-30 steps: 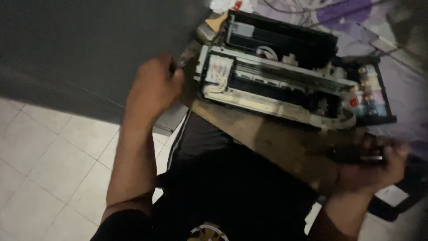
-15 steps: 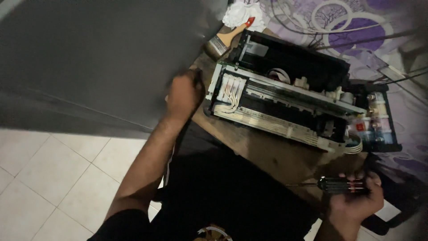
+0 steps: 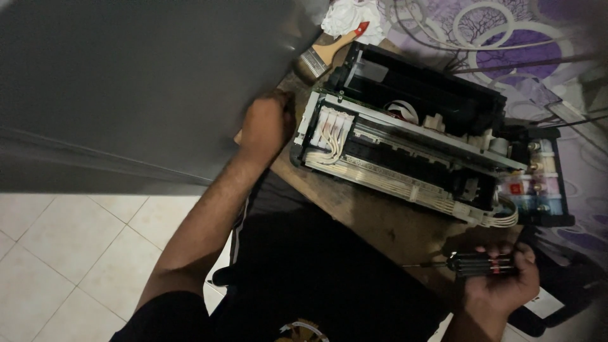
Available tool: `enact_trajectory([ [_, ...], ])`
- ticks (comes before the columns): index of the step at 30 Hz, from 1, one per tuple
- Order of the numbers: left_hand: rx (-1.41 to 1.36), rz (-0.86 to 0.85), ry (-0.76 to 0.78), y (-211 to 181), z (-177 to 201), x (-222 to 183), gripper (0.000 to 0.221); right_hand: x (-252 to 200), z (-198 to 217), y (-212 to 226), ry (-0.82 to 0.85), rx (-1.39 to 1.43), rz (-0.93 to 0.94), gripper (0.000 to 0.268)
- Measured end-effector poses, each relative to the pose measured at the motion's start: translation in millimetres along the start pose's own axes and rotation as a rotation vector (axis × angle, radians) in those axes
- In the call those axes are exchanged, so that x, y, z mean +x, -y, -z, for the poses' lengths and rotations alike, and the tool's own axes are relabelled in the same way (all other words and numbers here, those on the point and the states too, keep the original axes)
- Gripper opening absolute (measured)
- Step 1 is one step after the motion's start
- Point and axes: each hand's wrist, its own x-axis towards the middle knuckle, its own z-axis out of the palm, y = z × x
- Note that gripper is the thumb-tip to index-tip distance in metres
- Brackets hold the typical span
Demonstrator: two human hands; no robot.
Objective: The person disassembles a printer using a screwdriver and cleans the internal components with a brush. They remove screws, detach a belt from the carriage, and wipe away debris from the metal rails.
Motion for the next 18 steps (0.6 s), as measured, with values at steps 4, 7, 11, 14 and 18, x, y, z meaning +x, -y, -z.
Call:
enact_trajectory([
  [4,-0.016,-0.009,0.023,4,-3,2,0.031,2,3,0,0.018,0.009,-0.023,0.01],
  [7,0.012,-0.038,0.016,7,-2,1,0.037,4,6,-2,-0.013,0.028,-0.013,0.011],
  [11,0.016,-0.031,-0.016,14,-8,-1,0.018,1,0,-1,-0.081,-0.019,0.019,0.017],
  [14,-0.124,-0.132,-0.042,13,5,-5,0.034,6,4,-1,-0.15,0.043,0.019,0.009],
  [18,-0.223,-0.089,-0.127,-18,63,-28,0.024,7,15,0,-0.296,0.095,0.026,0.015],
])
